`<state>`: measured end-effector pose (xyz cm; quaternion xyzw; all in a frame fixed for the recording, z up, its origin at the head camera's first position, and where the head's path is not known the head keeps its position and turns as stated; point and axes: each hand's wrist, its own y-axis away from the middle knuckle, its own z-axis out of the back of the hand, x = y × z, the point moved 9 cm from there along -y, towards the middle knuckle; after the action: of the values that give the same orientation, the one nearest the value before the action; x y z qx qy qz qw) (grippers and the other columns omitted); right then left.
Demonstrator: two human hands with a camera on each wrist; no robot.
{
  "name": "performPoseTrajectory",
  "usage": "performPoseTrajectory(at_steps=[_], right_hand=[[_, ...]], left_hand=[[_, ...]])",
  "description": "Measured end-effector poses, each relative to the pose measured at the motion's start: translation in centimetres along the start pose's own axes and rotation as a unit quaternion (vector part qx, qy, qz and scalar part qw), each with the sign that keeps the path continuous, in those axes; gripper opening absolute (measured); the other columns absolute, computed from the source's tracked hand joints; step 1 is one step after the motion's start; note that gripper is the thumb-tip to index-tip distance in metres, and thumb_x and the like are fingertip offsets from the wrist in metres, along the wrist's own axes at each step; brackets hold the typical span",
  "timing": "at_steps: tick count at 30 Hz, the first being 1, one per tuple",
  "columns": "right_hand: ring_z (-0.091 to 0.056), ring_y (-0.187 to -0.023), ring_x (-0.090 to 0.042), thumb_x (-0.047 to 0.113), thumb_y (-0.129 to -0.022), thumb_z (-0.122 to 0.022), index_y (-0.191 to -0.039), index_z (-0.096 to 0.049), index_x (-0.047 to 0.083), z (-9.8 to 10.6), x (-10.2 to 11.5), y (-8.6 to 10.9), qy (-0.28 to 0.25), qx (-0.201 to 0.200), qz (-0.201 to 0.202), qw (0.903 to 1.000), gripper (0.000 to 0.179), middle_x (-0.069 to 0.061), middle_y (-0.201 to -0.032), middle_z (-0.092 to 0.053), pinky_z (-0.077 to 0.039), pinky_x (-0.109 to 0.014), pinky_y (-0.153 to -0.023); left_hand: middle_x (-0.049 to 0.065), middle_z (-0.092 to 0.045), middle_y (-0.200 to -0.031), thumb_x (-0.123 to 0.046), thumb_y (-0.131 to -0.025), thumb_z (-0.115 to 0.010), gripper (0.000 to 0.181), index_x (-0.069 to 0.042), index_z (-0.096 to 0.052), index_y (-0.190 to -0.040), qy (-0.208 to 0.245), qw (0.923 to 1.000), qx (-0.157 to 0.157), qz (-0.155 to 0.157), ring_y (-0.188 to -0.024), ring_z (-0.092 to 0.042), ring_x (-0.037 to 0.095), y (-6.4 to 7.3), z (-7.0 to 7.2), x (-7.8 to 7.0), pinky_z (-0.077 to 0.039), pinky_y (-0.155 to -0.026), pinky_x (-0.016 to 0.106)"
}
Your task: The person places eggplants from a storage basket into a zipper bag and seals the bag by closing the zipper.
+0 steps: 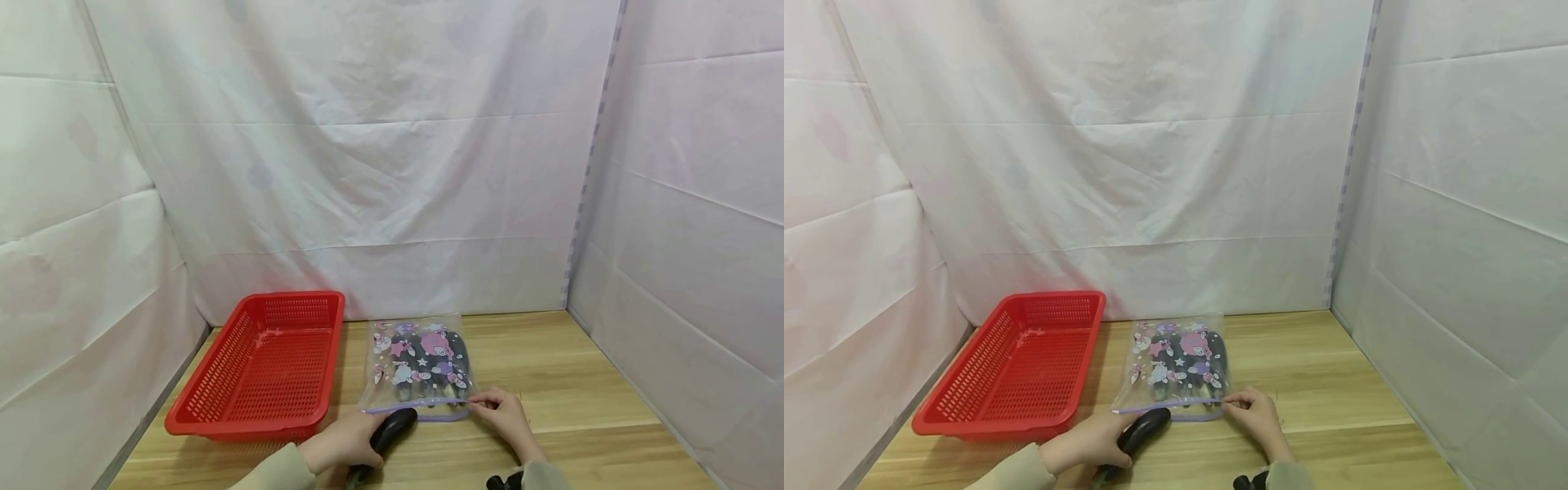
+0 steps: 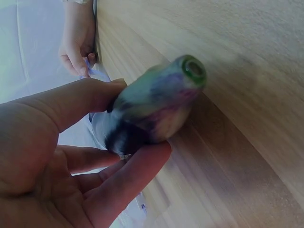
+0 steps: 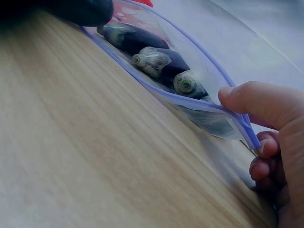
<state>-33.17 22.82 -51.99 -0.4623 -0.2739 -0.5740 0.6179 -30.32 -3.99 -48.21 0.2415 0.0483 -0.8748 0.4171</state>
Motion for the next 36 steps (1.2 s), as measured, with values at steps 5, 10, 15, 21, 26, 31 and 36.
performPoseTrajectory(at_steps=[5,10,15,21,26,31,36], right_hand=[[-0.042,-0.059,-0.005,0.004,-0.071,-0.083,-0.077,-0.077,0.011,-0.5,-3.0,-0.6,-0.001,0.002,-0.02,0.9998,0.012,0.007,-0.062,-0.05,-0.036,-0.022,-0.056],[-0.043,-0.06,-0.008,0.01,-0.071,-0.085,-0.077,-0.077,0.014,-0.6,-3.2,-0.8,-0.013,0.015,-0.007,0.9998,0.01,0.005,-0.063,-0.05,-0.036,-0.023,-0.056],[-0.042,-0.059,-0.007,0.011,-0.071,-0.085,-0.078,-0.077,0.014,-0.6,-2.9,-0.8,-0.016,0.014,0.005,0.9998,0.01,0.005,-0.062,-0.049,-0.036,-0.024,-0.055],[-0.043,-0.058,-0.007,0.009,-0.071,-0.085,-0.077,-0.077,0.015,-0.4,-3.0,-0.6,-0.006,0.003,0.007,1.0,0.011,0.006,-0.061,-0.049,-0.036,-0.024,-0.054],[-0.043,-0.057,-0.007,0.008,-0.069,-0.085,-0.076,-0.077,0.017,-0.2,-3.2,-0.5,-0.003,-0.001,0.004,1.0,0.014,0.007,-0.06,-0.048,-0.036,-0.024,-0.053],[-0.043,-0.057,-0.007,0.008,-0.069,-0.085,-0.075,-0.077,0.018,-0.1,-3.3,-0.6,-0.003,0.001,-0.001,1.0,0.014,0.007,-0.06,-0.048,-0.036,-0.024,-0.053],[-0.043,-0.058,-0.006,0.008,-0.069,-0.085,-0.076,-0.077,0.017,-0.3,-2.9,-0.7,-0.003,0.005,0.015,0.9999,0.014,0.007,-0.061,-0.049,-0.036,-0.024,-0.054]], left_hand=[[-0.002,-0.064,-0.105,-0.024,-0.062,-0.087,0.068,-0.012,-0.06,-0.123,0.006,0.9998,-0.017,0.013,-0.09,-0.056,0.009,0.5,0.3,0.4,-0.047,-0.075,0.029],[0.003,-0.066,-0.1,-0.025,-0.06,-0.087,0.072,-0.006,-0.058,-0.123,-0.007,0.9988,-0.04,0.026,-0.084,-0.059,0.011,1.0,0.6,0.8,-0.049,-0.071,0.03],[0.012,-0.068,-0.106,-0.024,-0.059,-0.086,0.092,0.0,-0.045,-0.138,0.009,0.9969,-0.06,0.049,-0.08,-0.061,0.016,1.3,0.6,1.3,-0.05,-0.067,0.032],[0.015,-0.067,-0.108,-0.025,-0.059,-0.085,0.1,0.003,-0.039,-0.144,0.022,0.9933,-0.092,0.066,-0.077,-0.061,0.021,1.2,0.7,1.4,-0.05,-0.065,0.034],[0.019,-0.065,-0.109,-0.023,-0.059,-0.084,0.101,0.0,-0.037,-0.145,0.057,0.9894,-0.113,0.072,-0.075,-0.058,0.019,0.8,0.5,1.6,-0.048,-0.063,0.034],[0.024,-0.042,-0.144,-0.018,-0.06,-0.084,0.108,-0.007,-0.029,-0.152,0.081,0.9856,-0.136,0.058,-0.077,-0.058,0.022,-0.1,0.6,1.7,-0.048,-0.062,0.034],[0.024,-0.049,-0.139,-0.024,-0.058,-0.085,0.102,-0.003,-0.039,-0.147,0.055,0.9824,-0.159,0.08,-0.084,-0.062,0.031,-0.6,0.8,1.9,-0.05,-0.068,0.042]])
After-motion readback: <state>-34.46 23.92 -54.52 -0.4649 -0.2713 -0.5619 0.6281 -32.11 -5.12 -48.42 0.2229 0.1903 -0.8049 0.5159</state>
